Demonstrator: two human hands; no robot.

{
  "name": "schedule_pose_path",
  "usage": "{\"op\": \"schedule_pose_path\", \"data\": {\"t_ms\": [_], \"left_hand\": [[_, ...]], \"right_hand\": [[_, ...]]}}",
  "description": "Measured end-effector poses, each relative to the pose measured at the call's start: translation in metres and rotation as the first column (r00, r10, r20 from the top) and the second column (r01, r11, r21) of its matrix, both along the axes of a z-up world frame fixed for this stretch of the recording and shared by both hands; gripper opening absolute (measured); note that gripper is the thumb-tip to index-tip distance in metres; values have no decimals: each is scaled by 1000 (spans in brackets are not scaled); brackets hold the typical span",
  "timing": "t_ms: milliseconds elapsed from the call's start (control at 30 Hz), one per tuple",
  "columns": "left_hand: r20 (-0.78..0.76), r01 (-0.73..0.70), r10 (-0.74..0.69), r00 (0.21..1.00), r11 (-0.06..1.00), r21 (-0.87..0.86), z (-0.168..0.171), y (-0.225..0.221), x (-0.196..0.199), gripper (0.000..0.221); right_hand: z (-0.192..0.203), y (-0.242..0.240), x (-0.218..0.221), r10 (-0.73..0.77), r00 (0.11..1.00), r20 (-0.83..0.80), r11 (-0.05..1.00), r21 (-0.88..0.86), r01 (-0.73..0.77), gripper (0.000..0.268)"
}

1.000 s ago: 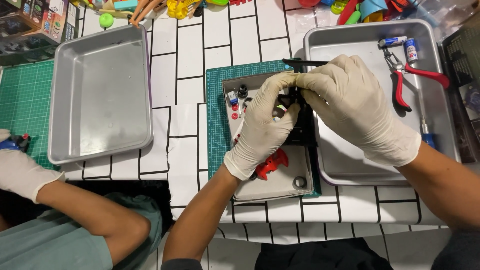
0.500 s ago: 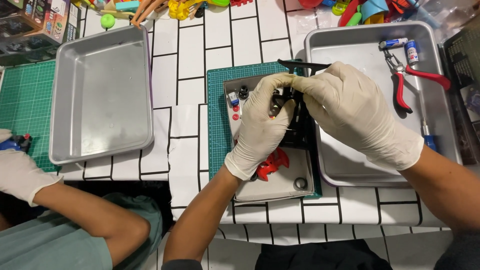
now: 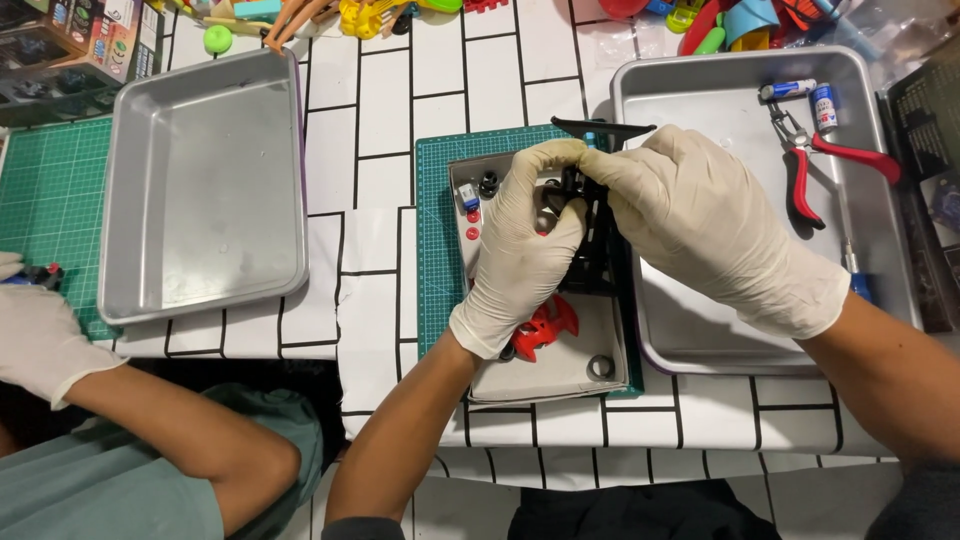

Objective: Assembling a mini 4WD toy car by installing gears, motor, and other chassis components.

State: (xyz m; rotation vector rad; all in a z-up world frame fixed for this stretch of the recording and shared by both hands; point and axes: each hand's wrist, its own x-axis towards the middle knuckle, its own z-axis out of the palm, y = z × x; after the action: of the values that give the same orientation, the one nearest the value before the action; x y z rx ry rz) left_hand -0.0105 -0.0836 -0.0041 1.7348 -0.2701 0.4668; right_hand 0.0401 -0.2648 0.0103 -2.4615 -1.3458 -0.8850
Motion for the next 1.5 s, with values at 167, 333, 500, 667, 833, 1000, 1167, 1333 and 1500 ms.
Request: {"op": "schedule_pose_path", "data": {"t_ms": [167,333,500,667,833,1000,1167,1333,1500], "left_hand": [[-59,-20,18,998,999,-45,-1,5,5,41],[-42,-61,53,998,971,-230,2,28,15,38],[-7,-208,216,976,933,-293,-4,57,29,45],[20,-239,248,969,952,-189,-7,67,30,52],[94,-203,210,973,976,-76,-20,66,33,60],[137,-238,245,960,969,-64,-20,67,34,64],[112,-249,261,959,962,-115,-17,69,33,58],[109,-255,274,955,953,-164,-13,74,34,58],[113,-320,336,935,937,-140,-14,84,35,50]], "right_hand": [[7,-6,-1,45,997,-58,998,41,-42,44],[-3,-15,0,76,994,-78,979,196,-59,45],[-4,-9,6,51,993,-109,995,-84,-60,39],[7,16,8,-61,921,-384,961,-273,-50,20],[8,39,16,-88,903,-420,949,-312,-52,14],[-28,56,47,-147,983,-114,761,-647,38,14],[-33,63,50,-164,957,-239,805,-593,-10,16],[-38,58,52,-144,949,-280,825,-564,-41,21],[-48,48,57,-89,985,-150,803,-595,-18,18]]}}
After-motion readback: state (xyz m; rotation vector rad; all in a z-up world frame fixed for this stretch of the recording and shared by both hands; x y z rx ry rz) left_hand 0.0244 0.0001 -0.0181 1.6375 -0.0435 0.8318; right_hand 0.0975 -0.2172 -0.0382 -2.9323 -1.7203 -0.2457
